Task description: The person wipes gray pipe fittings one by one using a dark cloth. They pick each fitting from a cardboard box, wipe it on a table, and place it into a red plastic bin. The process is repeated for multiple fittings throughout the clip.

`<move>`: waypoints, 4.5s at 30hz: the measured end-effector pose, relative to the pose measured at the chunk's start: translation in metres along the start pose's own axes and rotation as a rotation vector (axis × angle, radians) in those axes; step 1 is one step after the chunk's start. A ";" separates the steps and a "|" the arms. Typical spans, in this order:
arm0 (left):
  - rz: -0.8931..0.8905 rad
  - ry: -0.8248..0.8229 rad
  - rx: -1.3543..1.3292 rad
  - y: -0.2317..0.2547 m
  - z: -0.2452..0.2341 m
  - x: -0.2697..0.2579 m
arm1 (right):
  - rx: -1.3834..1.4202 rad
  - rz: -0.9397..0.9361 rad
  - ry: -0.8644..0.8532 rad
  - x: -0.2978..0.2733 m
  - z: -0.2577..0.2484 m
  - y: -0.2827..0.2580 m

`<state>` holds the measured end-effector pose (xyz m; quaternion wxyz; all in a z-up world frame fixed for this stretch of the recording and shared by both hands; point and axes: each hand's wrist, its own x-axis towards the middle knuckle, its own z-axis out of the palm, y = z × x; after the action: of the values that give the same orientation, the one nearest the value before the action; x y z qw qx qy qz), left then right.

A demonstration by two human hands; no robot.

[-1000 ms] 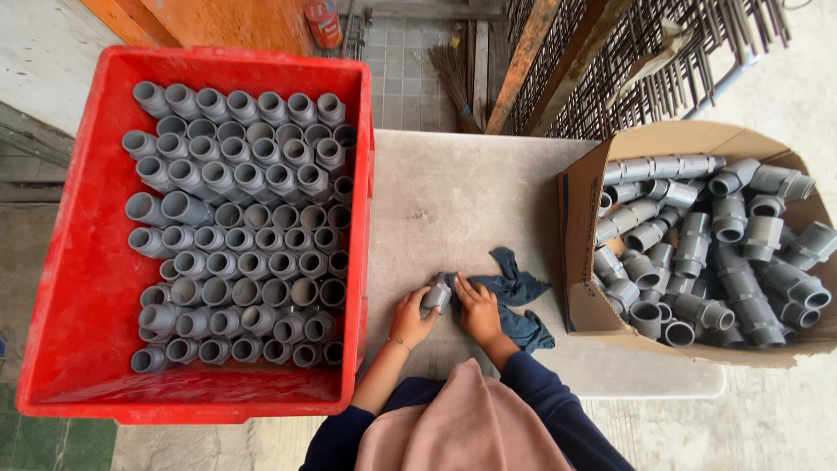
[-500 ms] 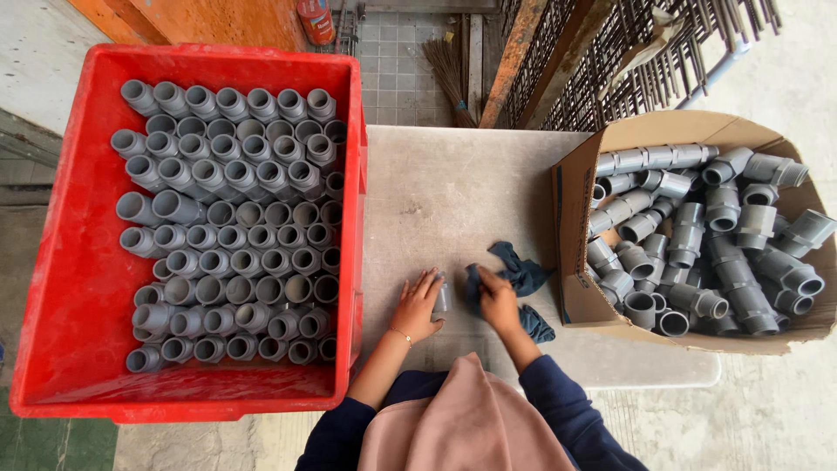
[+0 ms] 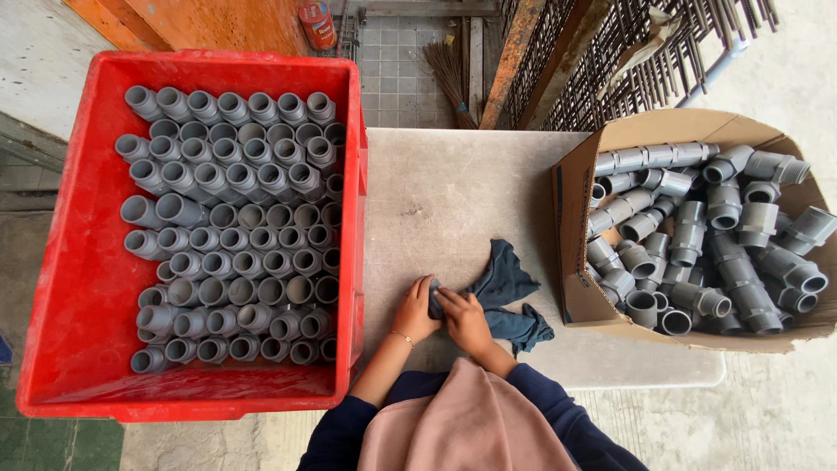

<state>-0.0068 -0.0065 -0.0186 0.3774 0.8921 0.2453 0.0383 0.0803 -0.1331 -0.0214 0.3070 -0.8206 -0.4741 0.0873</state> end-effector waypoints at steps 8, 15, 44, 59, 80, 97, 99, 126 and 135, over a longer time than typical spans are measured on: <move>0.034 0.060 -0.050 -0.003 -0.001 -0.004 | 0.083 0.137 0.003 0.008 -0.018 0.003; 0.107 0.089 -0.087 0.001 -0.009 -0.008 | -0.009 0.112 0.050 -0.005 0.002 0.038; 0.064 0.076 -0.052 -0.006 0.003 -0.008 | 0.090 -0.054 0.142 -0.014 -0.008 0.008; 0.022 0.005 -0.060 -0.003 -0.004 -0.016 | 0.123 0.135 0.146 -0.005 -0.006 0.012; 0.091 0.045 0.022 -0.001 0.032 -0.017 | -0.050 -0.033 0.133 -0.041 -0.015 0.037; -0.077 -0.007 -0.094 0.008 0.027 -0.030 | 0.272 0.170 0.091 -0.033 -0.026 0.020; -0.088 -0.013 -0.082 0.007 0.030 -0.029 | 0.141 -0.058 0.045 -0.039 -0.024 0.006; 0.042 0.192 0.111 0.018 0.042 -0.022 | 0.071 -0.118 0.125 -0.015 -0.035 0.024; 0.017 0.123 -0.137 0.018 0.031 -0.033 | 0.127 0.100 0.064 -0.019 -0.014 0.049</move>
<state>-0.0210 -0.0531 -0.0247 0.4216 0.8622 0.2571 0.1130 0.1112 -0.1726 -0.0418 0.3687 -0.8245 -0.4159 0.1062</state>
